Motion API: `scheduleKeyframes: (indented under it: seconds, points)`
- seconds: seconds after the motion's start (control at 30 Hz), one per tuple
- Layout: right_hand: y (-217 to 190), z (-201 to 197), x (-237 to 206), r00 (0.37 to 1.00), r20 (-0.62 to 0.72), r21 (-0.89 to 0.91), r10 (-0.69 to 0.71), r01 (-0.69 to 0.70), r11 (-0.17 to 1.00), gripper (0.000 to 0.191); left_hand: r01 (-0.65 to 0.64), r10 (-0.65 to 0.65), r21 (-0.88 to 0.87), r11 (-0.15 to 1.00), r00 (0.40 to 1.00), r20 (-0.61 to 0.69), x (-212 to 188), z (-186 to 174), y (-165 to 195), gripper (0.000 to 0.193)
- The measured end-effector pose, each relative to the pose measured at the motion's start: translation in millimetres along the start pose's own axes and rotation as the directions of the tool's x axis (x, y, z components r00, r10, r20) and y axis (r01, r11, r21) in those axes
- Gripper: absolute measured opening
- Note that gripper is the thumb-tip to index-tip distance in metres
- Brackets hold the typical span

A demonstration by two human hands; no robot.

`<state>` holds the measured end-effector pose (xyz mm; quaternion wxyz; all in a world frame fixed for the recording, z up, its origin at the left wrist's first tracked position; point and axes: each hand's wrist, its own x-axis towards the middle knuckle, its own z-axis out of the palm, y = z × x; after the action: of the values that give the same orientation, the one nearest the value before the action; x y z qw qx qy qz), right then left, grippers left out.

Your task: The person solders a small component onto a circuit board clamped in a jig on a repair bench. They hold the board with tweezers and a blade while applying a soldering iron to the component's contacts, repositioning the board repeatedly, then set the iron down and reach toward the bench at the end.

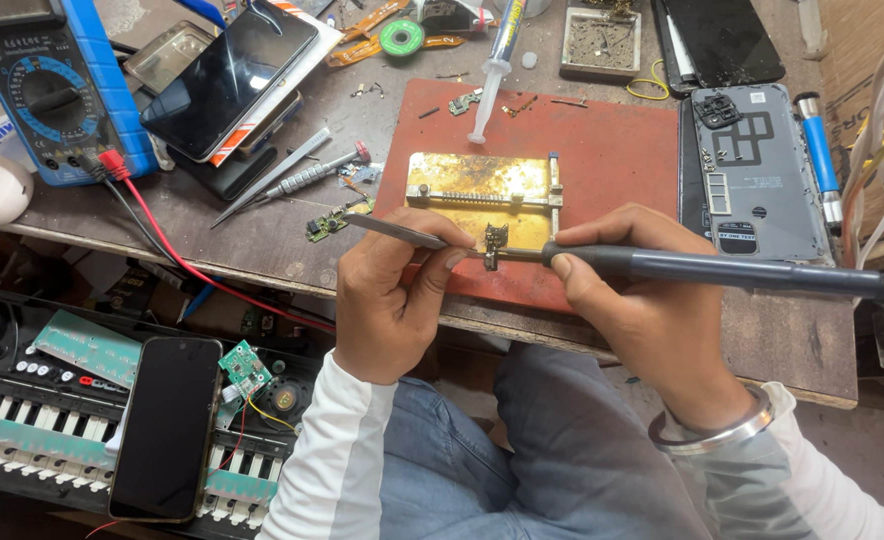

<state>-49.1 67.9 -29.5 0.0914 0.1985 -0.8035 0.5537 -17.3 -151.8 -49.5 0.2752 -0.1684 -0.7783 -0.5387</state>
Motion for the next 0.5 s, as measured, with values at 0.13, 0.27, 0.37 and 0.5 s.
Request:
scheduleKeyframes:
  seconds: [0.13, 0.27, 0.37, 0.5]
  points:
    - [2, 0, -3, 0.999, -0.016, 0.02, 0.05, -0.049, 0.999, 0.012, 0.001, -0.001, -0.02, 1.0, 1.0, -0.001, 0, 0, 0, 0.008]
    - [6, 1, -4, 0.995, -0.018, 0.122, 0.094, -0.091, 0.988, 0.012, -0.001, 0.001, -0.018, 1.0, 1.0, -0.001, 0, 0, 1, 0.008]
    - [9, 1, -5, 0.998, -0.021, 0.075, 0.053, -0.051, 0.996, 0.011, -0.004, 0.003, -0.02, 1.0, 1.0, -0.004, 1, 0, 0, 0.008]
    - [11, -1, -9, 1.0, -0.023, 0.047, -0.002, 0.003, 0.999, 0.013, -0.011, 0.011, -0.009, 1.0, 1.0, -0.003, 0, -1, 0, 0.008]
